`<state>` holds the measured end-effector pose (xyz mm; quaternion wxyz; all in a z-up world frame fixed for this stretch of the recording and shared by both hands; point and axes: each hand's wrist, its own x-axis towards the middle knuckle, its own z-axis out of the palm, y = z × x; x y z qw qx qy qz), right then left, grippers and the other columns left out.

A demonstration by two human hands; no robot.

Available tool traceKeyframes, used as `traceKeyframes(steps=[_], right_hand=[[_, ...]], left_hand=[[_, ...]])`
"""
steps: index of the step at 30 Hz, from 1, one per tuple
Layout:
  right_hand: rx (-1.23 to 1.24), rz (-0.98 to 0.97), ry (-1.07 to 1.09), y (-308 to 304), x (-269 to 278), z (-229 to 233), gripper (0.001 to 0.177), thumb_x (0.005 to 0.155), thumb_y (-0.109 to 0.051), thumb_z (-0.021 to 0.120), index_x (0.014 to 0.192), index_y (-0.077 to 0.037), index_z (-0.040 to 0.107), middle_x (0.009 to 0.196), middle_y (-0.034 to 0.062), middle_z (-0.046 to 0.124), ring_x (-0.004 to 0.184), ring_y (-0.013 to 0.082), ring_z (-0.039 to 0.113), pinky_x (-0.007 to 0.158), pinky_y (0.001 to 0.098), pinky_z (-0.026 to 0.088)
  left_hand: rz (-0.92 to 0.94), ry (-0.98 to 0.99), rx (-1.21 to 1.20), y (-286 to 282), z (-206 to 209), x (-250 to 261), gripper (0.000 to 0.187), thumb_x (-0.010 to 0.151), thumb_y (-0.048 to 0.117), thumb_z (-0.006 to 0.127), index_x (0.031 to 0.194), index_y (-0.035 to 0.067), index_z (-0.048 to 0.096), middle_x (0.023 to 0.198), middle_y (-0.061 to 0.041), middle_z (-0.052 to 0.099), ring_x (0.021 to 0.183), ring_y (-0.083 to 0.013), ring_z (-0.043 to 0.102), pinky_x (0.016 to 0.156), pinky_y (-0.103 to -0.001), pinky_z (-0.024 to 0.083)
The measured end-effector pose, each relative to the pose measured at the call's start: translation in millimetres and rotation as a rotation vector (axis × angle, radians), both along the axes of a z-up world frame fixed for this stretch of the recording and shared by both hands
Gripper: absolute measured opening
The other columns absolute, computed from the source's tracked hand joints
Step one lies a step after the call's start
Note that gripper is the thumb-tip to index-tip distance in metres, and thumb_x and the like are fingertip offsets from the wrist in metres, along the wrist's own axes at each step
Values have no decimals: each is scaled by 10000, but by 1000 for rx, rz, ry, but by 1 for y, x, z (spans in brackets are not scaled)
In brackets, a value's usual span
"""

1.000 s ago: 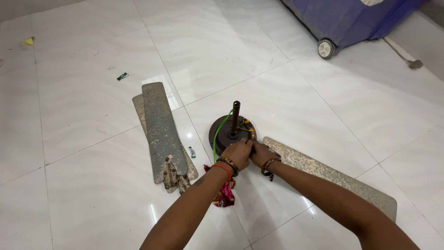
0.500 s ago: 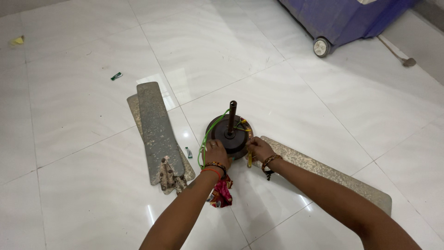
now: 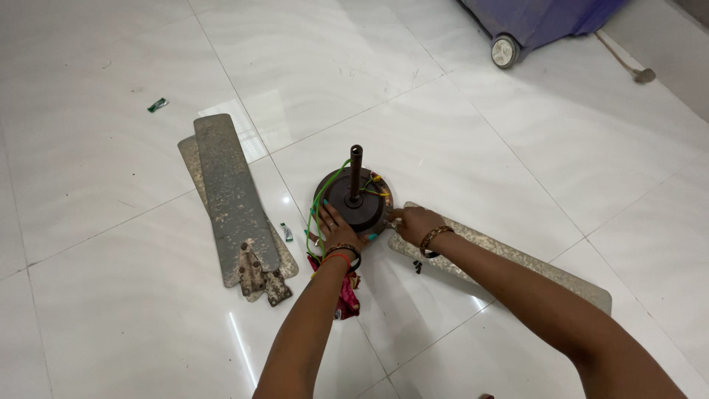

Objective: The person works on a ceiling fan motor lying on a tiled floor, using a screwdriver to tighten screws on the motor housing and adjusting the fan blades. The person handles the motor, blades, and screwdriver throughout the clip.

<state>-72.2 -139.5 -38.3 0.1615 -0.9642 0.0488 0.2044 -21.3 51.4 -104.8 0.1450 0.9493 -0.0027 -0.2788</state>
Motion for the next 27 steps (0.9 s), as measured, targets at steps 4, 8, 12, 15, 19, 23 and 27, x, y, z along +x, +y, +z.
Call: traceKeyframes(steps=[4,8,12,15,19,23,27], right_hand=[[-222,110,29,8,3,26,304,992,-270,571,1241,-378,707,1165,45,689,991,248,702,815,420,592],[-270,113,127,15,10,36,367,963,-229,569,1257,-406,699,1149,19,730,957,227,738,782,402,618],[-339,142,69,19,12,33,279,966,-263,580,1201,-287,728,1104,57,743,927,241,742,751,414,610],[-363,160,94,22,15,36,250,995,-263,568,1155,-218,755,1045,95,763,896,259,753,749,418,610],[-369,149,183,32,22,47,243,966,-225,585,1134,-241,759,1007,94,769,881,261,756,753,418,618],[-363,141,204,39,28,55,210,956,-304,631,1111,-241,758,1030,82,760,901,263,745,766,418,606],[-428,164,214,42,32,52,204,954,-277,661,1057,-133,762,1025,101,771,909,255,759,749,398,610]], left_hand=[[-17,-19,-13,2,2,0,1476,775,645,808,1562,37,-283,1687,-198,-256,1581,-359,-172,1227,-654,38],[-47,-2,58,-1,1,3,1473,773,719,759,1561,33,-280,1684,-211,-244,1580,-362,-132,1230,-648,90],[-52,2,103,-4,-9,6,1503,747,756,755,1573,23,-264,1697,-213,-200,1586,-357,-98,1242,-632,114],[-75,-13,162,-6,-19,9,1506,752,766,743,1576,-7,-252,1701,-243,-169,1578,-390,-64,1239,-613,129],[-215,-34,311,-11,-30,16,1479,774,849,640,1568,-81,-194,1697,-277,-146,1568,-449,-77,1251,-576,89],[-270,-86,420,-17,-31,18,1426,807,875,554,1561,-116,-141,1693,-285,-118,1554,-479,-94,1226,-590,90],[-272,2,438,-17,-21,19,1448,796,899,538,1575,-87,-180,1695,-291,-96,1559,-454,-98,1249,-573,47]])
